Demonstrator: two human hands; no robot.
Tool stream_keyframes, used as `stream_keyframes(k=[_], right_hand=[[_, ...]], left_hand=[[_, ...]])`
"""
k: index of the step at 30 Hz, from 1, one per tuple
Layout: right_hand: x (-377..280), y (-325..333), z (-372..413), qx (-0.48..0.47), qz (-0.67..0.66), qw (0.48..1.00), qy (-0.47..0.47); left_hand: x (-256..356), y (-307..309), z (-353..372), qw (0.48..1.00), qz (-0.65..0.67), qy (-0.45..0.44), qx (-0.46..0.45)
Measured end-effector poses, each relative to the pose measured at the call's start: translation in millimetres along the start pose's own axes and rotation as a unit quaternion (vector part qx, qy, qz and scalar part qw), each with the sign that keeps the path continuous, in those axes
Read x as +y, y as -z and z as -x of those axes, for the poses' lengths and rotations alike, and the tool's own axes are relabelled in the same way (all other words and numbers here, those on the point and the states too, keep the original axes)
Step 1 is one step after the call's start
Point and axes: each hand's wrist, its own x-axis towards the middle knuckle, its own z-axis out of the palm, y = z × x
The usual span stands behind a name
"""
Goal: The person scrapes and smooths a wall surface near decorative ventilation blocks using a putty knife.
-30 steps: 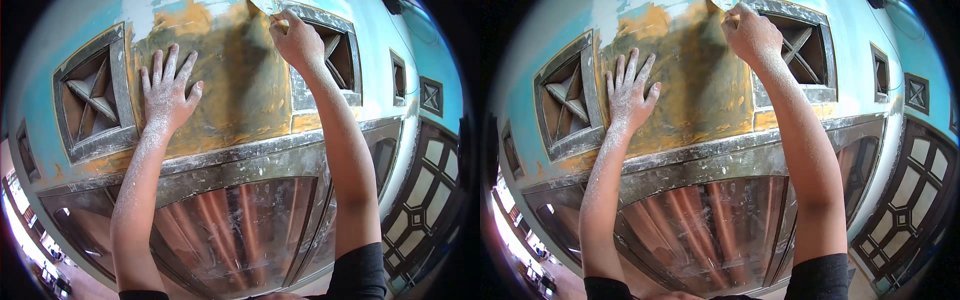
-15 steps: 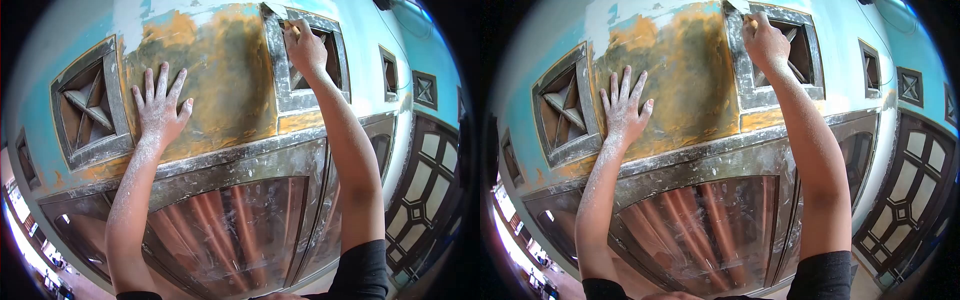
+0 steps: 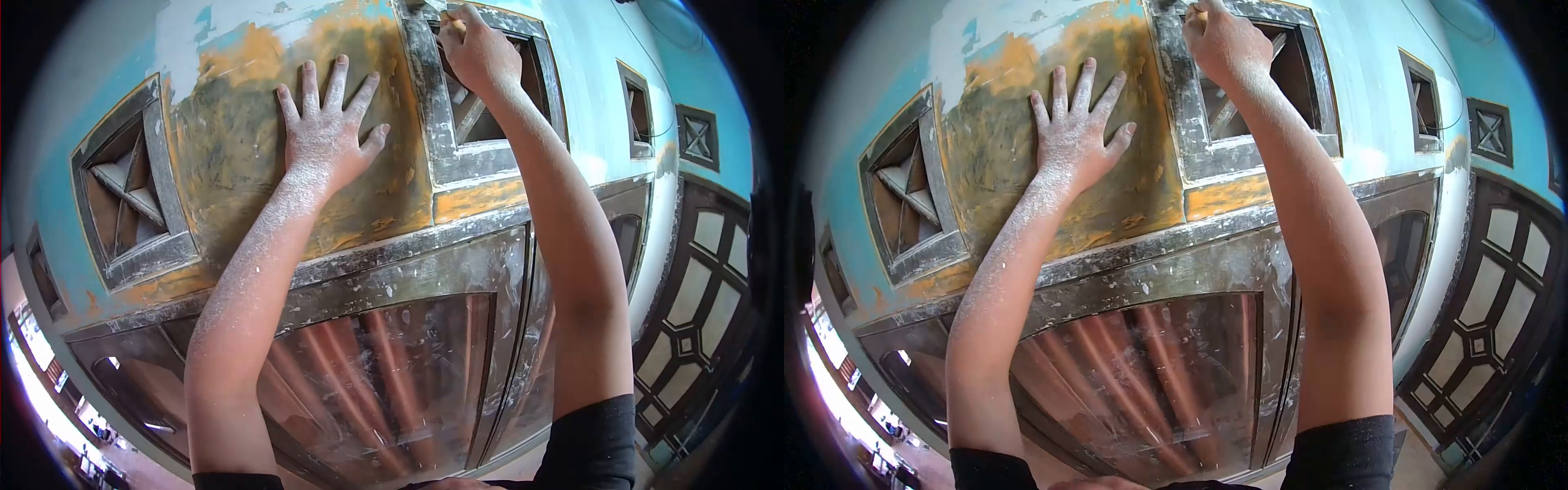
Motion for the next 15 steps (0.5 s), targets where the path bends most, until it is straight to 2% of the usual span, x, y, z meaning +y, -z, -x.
stream_keyframes(k=[5, 8, 9, 15], right_hand=[[11, -7, 0, -0.039, 0.007, 0.999, 0.024], [-4, 1, -33, -0.002, -0.005, 0.999, 0.050], [-15, 19, -38, -0.046, -0.088, 0.995, 0.016], [-12, 4, -31, -0.059, -0.102, 0.993, 0.012]], left_hand=[[7, -3, 3, 0.999, 0.024, -0.005, 0.030], [6, -1, 2, 0.999, 0.018, -0.005, 0.033], [6, 0, 2, 0.999, 0.017, -0.004, 0.032], [5, -4, 5, 0.999, 0.026, -0.004, 0.039]])
